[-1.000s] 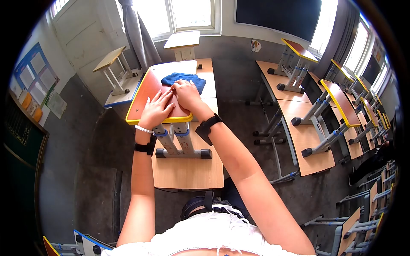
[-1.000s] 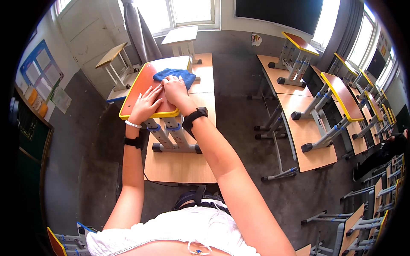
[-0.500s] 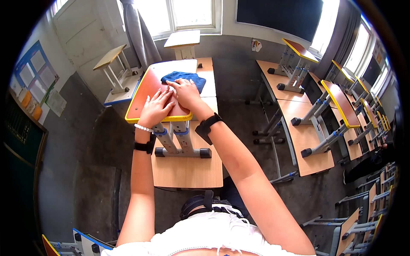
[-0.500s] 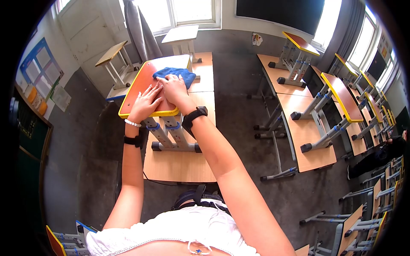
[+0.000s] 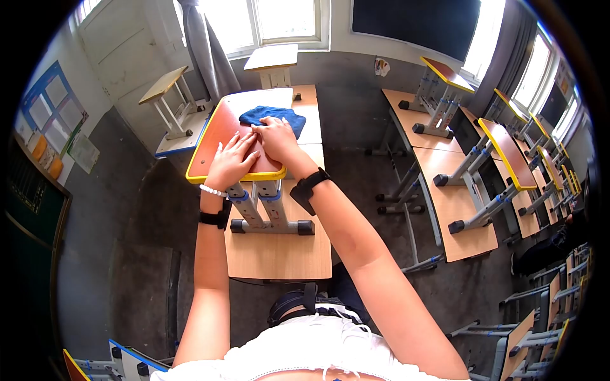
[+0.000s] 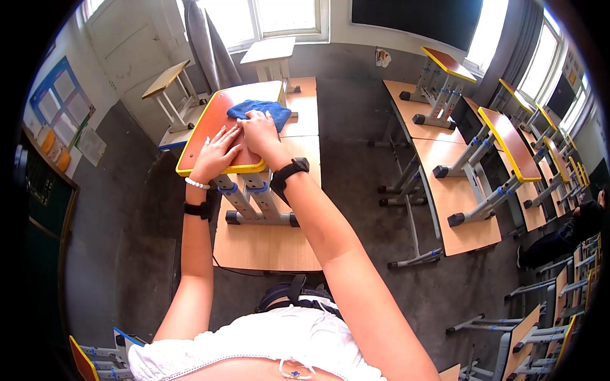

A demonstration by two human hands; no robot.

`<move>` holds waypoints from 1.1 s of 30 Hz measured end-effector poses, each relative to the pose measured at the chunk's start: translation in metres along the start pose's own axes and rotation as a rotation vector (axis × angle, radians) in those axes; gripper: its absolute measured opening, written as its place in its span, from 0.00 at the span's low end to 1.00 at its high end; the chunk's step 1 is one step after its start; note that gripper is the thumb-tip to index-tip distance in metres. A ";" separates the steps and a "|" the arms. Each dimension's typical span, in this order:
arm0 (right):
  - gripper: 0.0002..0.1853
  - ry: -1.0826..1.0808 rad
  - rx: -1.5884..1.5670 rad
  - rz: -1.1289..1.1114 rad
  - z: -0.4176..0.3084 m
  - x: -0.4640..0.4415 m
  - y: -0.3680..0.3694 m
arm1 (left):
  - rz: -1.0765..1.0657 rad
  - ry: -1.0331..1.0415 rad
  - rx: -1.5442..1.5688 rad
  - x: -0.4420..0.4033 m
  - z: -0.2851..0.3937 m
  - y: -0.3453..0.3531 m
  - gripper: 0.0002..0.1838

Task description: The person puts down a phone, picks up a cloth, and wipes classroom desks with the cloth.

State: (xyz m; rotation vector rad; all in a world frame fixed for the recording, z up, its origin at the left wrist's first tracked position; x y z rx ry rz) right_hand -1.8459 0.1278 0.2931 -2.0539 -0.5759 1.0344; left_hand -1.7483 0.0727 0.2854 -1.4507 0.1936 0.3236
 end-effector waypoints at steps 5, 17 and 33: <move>0.19 -0.004 0.003 0.006 0.000 0.000 0.000 | -0.001 0.005 0.005 0.000 0.000 0.000 0.31; 0.19 0.007 0.016 -0.022 0.000 0.000 0.001 | -0.005 0.015 -0.010 0.000 0.001 0.001 0.30; 0.18 0.012 0.005 -0.042 0.001 0.000 0.002 | -0.009 0.018 -0.008 0.000 0.004 -0.001 0.28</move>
Point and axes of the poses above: each hand's wrist, its own x-axis away from the middle knuckle, its own y-axis out of the palm, z = x × y, the point moved 9 cm from there along -x, towards the middle knuckle, and after that the axes turned 9 degrees about y, right-handed, at the moved point
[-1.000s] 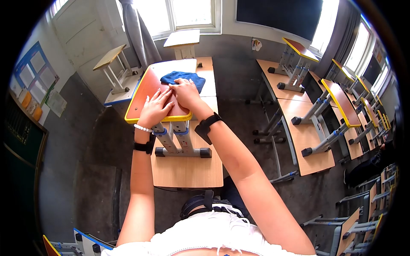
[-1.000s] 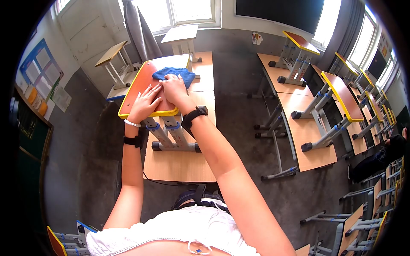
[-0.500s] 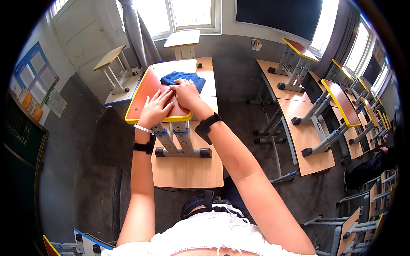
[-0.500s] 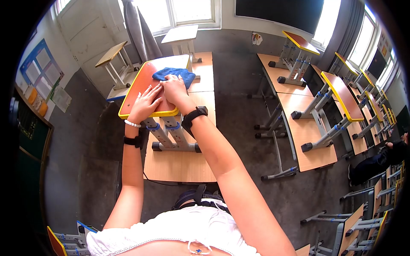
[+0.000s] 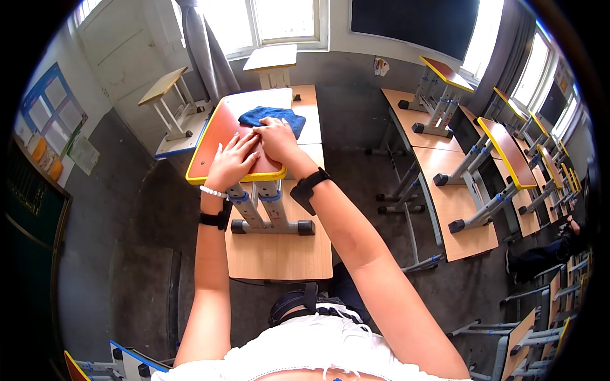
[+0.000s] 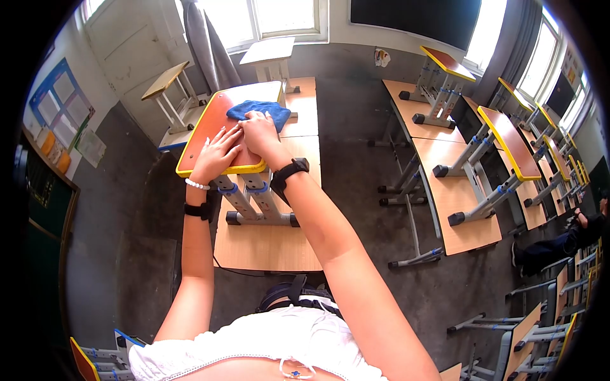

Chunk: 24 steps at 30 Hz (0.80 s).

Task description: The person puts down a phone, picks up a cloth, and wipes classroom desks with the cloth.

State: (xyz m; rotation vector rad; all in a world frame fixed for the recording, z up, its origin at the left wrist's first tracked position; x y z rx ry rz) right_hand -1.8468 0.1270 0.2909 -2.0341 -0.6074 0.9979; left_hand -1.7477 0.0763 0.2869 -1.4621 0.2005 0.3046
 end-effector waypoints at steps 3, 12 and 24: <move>0.20 0.000 0.014 0.008 -0.002 0.001 -0.003 | -0.002 0.001 -0.002 0.000 0.000 0.000 0.28; 0.17 -0.002 -0.009 0.017 0.000 0.000 0.000 | 0.007 0.012 -0.001 0.000 0.001 0.000 0.28; 0.18 -0.004 -0.005 0.016 0.002 -0.001 0.003 | -0.013 0.005 -0.002 0.000 0.000 0.001 0.28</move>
Point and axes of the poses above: each hand's wrist, its own x-axis away from the middle knuckle, its own y-axis out of the palm, z = x × y, the point moved 9 cm from there along -x, towards the middle knuckle, and after that the axes turned 9 degrees about y, right-handed, at the moved point
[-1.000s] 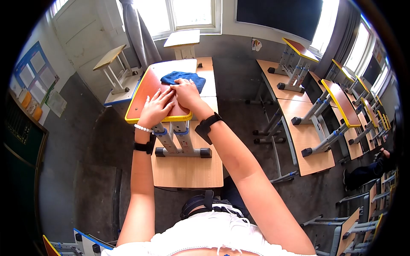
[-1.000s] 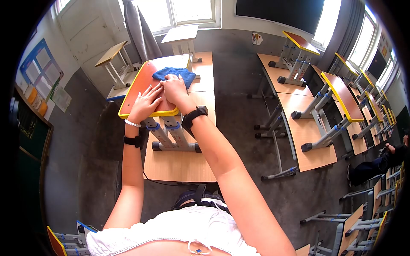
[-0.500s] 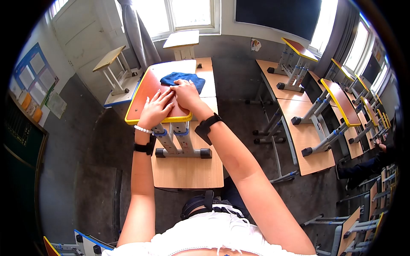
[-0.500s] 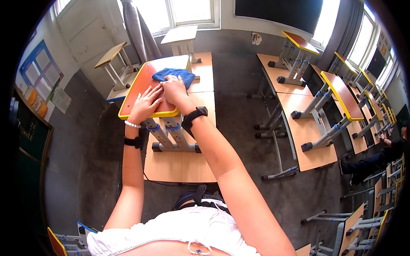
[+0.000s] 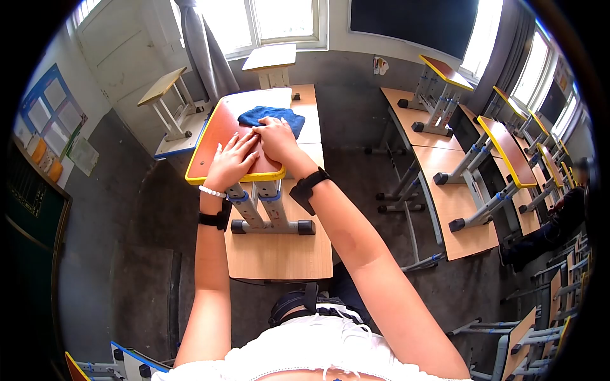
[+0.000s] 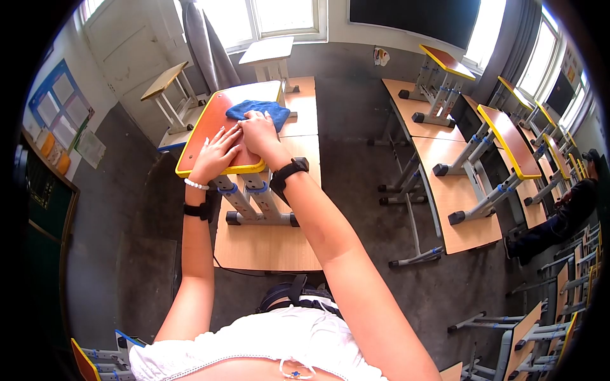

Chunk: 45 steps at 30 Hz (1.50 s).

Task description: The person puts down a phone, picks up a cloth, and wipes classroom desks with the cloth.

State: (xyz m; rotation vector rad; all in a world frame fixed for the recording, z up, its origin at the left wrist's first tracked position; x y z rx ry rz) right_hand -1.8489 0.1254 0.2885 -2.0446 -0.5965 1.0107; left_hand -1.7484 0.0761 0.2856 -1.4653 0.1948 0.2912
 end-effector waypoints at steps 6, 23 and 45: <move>0.20 0.000 0.013 -0.003 -0.004 0.003 -0.006 | -0.009 -0.002 0.006 0.000 -0.001 0.000 0.29; 0.18 -0.016 0.024 0.019 -0.004 0.004 -0.006 | -0.016 -0.007 0.000 0.000 -0.004 0.002 0.29; 0.24 0.018 -0.097 0.108 0.003 0.001 -0.009 | -0.031 -0.020 0.010 0.001 0.002 -0.002 0.29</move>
Point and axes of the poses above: each hand's wrist, its own x-axis away from the middle knuckle, its own y-axis out of the palm, z = x × y, the point moved 9 cm from there along -x, towards the middle knuckle, and after that the axes turned 9 degrees about y, right-handed, at the moved point
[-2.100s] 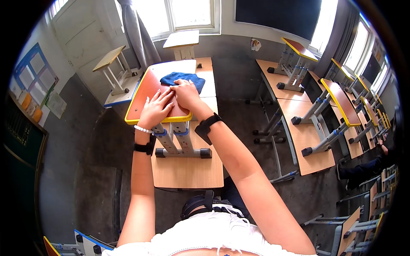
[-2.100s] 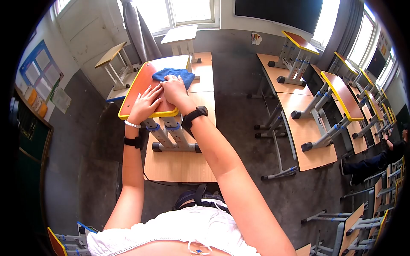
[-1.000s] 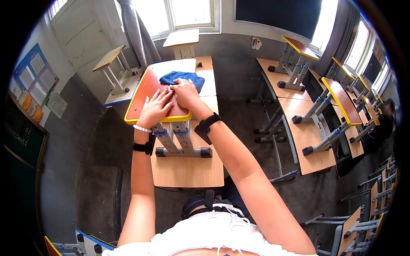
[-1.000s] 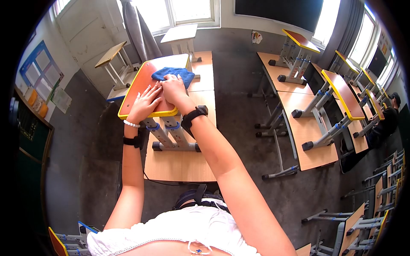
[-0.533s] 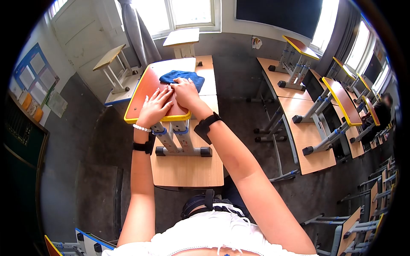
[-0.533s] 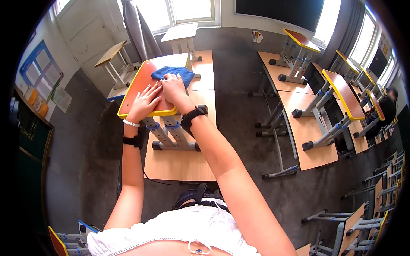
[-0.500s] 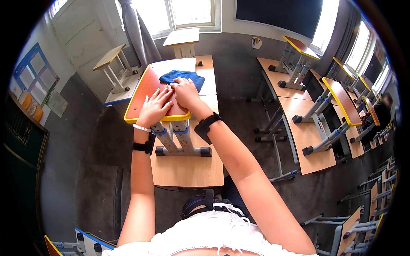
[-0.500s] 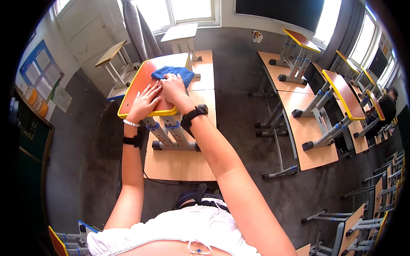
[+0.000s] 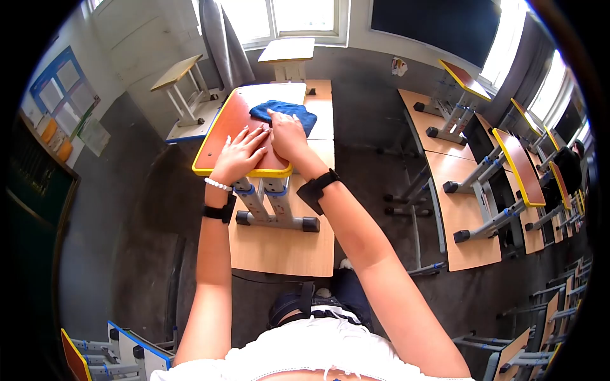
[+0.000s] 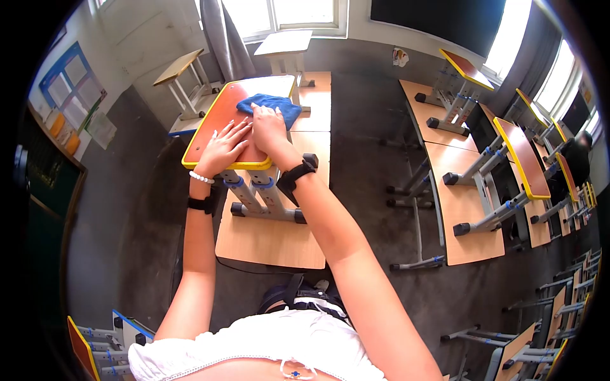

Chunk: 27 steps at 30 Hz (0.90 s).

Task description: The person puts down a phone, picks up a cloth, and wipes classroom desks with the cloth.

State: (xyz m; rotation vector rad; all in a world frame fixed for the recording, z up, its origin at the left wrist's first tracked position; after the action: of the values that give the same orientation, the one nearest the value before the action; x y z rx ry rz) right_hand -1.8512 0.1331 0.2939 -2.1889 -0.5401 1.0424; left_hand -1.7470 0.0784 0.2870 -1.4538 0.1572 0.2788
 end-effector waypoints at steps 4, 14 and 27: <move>0.21 -0.098 0.025 -0.013 -0.003 -0.001 0.000 | -0.035 -0.044 0.020 -0.001 -0.003 0.006 0.29; 0.26 -0.229 0.062 -0.290 0.009 -0.028 0.032 | 0.091 -0.388 -0.113 -0.002 0.020 0.014 0.29; 0.24 -0.305 -0.038 -0.262 0.010 -0.035 0.037 | -0.020 -0.511 -0.146 -0.001 0.031 0.014 0.32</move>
State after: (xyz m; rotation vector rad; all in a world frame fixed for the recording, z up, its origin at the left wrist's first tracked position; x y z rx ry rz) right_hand -1.8770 0.0899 0.2817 -1.9337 -0.9627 1.2330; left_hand -1.7543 0.1102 0.2771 -1.4809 -0.2971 0.6444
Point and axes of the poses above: each hand's wrist, its own x-axis away from the middle knuckle, its own y-axis out of the palm, z = x × y, the point moved 9 cm from there along -x, towards the middle knuckle, and after that the axes turned 9 degrees about y, right-handed, at the moved point
